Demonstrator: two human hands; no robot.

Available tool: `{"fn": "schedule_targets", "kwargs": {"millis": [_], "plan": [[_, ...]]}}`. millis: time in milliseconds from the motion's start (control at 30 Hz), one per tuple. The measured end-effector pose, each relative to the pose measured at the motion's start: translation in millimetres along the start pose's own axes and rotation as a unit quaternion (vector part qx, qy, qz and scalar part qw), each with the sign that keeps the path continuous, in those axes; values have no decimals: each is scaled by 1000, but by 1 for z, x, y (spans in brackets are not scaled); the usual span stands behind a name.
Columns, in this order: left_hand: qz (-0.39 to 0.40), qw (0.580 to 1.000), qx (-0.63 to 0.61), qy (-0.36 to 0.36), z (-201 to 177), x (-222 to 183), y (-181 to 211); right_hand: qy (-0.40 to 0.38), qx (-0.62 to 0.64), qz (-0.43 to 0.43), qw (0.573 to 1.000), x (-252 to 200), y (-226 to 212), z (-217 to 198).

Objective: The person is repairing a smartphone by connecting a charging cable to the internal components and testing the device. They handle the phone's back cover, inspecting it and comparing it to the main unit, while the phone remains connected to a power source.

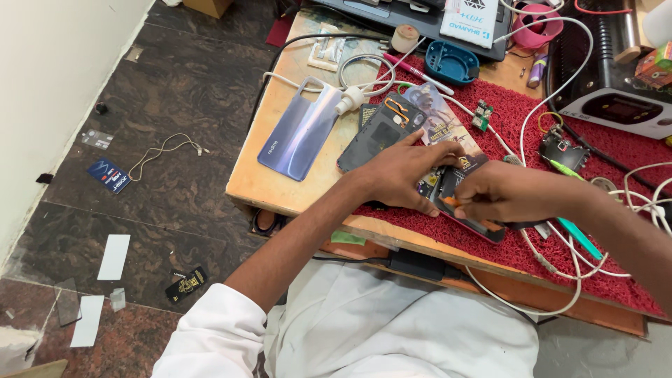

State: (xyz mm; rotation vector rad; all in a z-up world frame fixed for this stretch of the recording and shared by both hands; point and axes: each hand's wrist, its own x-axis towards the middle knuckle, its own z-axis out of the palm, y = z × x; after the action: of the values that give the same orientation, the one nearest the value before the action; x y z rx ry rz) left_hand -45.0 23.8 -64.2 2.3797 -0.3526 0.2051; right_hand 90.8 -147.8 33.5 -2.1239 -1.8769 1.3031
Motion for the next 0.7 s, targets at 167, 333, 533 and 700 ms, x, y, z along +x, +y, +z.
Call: {"fn": "schedule_targets", "kwargs": {"millis": [167, 333, 533, 700], "plan": [[35, 996, -86, -5, -13, 2, -1, 51, -50, -1, 997, -7, -10, 2], [5, 998, -39, 46, -14, 6, 1, 139, -118, -122, 976, -15, -25, -2], [12, 991, 61, 122, -4, 2, 12, 199, -140, -33, 969, -25, -37, 13], [-54, 979, 95, 170, 9, 4, 25, 248, -158, -71, 953, -28, -33, 24]]}}
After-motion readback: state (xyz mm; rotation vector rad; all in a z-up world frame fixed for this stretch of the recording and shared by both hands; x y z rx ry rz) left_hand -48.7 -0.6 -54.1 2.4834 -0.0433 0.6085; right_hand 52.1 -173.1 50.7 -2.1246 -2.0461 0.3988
